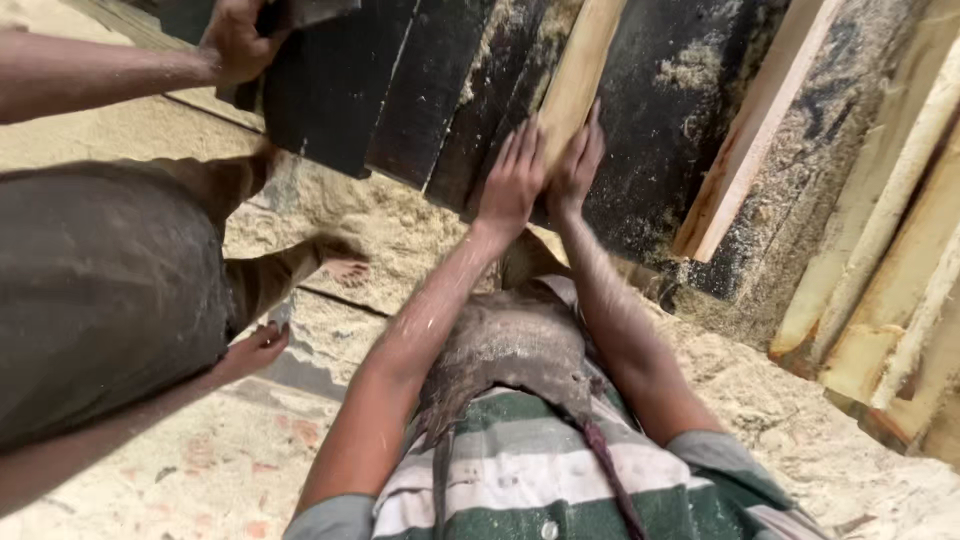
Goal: The person feeds large wooden beams through a stationary saw with assistance from another person, guiding the wood onto the machine and moving it through the blade.
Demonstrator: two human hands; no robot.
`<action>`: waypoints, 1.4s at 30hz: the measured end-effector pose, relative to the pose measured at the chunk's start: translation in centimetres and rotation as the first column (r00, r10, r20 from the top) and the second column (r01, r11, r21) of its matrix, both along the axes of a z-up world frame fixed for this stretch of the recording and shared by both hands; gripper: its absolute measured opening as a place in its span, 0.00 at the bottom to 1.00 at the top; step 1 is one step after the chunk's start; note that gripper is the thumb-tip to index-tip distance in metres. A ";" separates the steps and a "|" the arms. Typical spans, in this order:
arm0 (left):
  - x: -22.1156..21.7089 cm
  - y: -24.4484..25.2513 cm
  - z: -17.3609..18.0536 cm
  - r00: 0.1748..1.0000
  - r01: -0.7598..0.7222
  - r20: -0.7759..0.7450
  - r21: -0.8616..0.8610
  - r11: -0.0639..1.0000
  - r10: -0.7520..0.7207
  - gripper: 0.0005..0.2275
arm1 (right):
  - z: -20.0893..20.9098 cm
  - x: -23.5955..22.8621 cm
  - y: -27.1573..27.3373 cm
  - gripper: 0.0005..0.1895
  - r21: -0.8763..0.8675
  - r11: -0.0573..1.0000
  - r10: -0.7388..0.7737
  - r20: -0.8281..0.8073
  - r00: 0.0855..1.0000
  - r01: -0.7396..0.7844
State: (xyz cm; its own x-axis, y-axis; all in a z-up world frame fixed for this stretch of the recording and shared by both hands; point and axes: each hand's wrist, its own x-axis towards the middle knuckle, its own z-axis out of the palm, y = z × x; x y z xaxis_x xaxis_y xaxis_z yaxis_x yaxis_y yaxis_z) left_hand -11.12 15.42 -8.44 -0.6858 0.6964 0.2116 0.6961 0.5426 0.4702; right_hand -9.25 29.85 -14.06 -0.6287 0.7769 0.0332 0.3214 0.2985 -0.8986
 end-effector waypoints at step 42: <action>25.9 -23.4 -6.9 0.310 -0.407 0.924 0.340 0.848 -0.222 0.28 | 4.3 17.2 -20.1 0.44 0.224 0.958 0.081 0.378 0.922 -0.176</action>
